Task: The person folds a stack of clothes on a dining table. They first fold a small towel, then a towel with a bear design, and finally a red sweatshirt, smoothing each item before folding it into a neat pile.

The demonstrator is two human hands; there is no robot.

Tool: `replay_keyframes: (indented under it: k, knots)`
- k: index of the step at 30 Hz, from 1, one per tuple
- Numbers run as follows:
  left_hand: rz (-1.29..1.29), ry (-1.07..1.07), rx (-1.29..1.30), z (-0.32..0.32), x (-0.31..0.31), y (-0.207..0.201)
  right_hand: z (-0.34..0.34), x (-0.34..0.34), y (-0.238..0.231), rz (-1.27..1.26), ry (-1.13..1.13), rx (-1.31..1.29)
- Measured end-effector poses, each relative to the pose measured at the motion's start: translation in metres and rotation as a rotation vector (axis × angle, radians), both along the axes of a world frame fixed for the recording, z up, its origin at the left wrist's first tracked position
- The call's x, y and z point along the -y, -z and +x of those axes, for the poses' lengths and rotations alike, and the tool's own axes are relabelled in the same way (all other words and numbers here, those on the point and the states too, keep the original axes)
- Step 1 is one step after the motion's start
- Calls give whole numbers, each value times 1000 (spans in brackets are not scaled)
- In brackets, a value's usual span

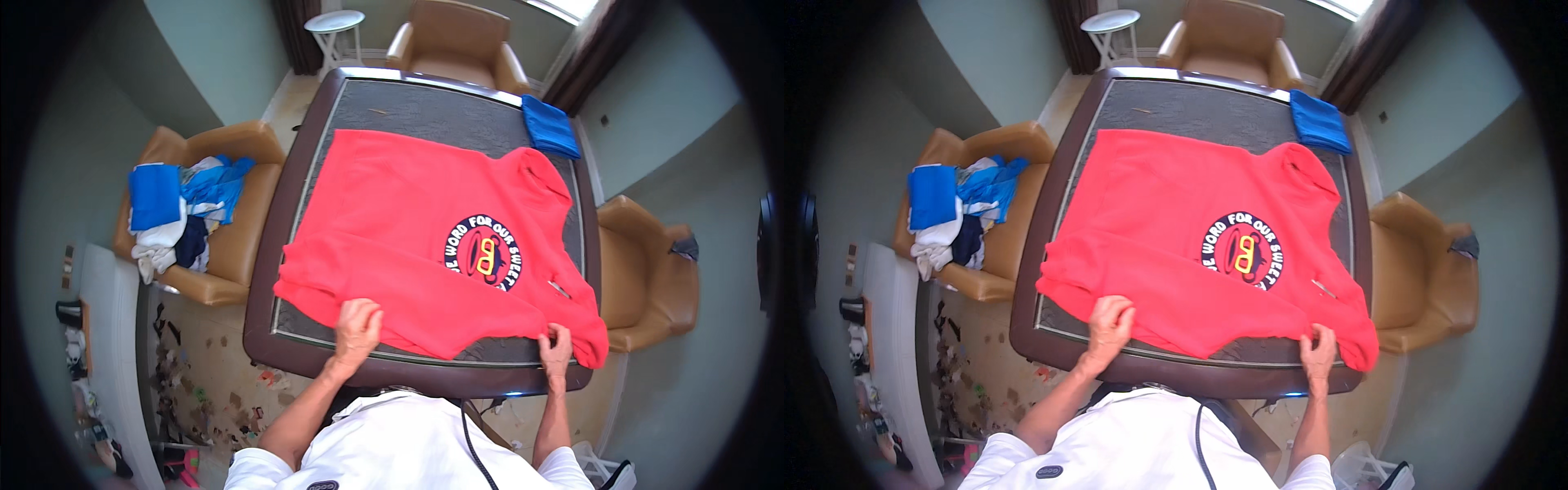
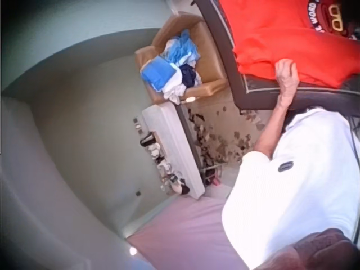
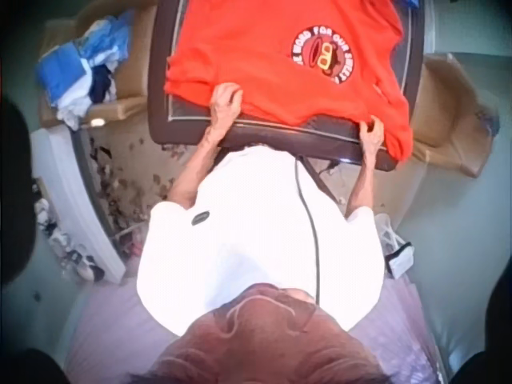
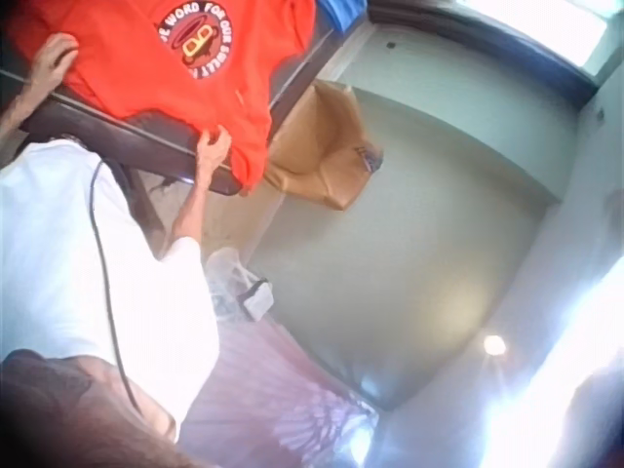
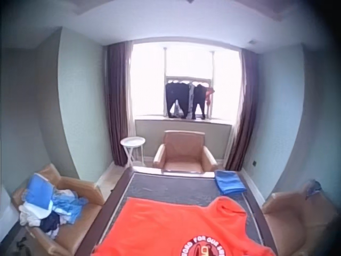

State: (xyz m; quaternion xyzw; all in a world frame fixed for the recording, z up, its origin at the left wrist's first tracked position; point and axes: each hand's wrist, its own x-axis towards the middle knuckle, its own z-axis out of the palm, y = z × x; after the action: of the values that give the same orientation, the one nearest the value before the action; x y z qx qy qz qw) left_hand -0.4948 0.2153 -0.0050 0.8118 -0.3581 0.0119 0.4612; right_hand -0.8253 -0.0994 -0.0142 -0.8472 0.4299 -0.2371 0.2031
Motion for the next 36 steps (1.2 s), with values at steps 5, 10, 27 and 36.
replay_keyframes:
  k: [5,10,27,36]
  knots:
    - [52,-51,-108,11,-33,38,-6,1,30,-158,117,-129]
    - [73,12,26,3,-23,25,13,-16,24,-197,205,-94]
    - [277,898,300,-96,124,22,-26,17,-7,506,87,303]
    - [152,826,103,-98,116,23,-20,42,25,-93,20,-284]
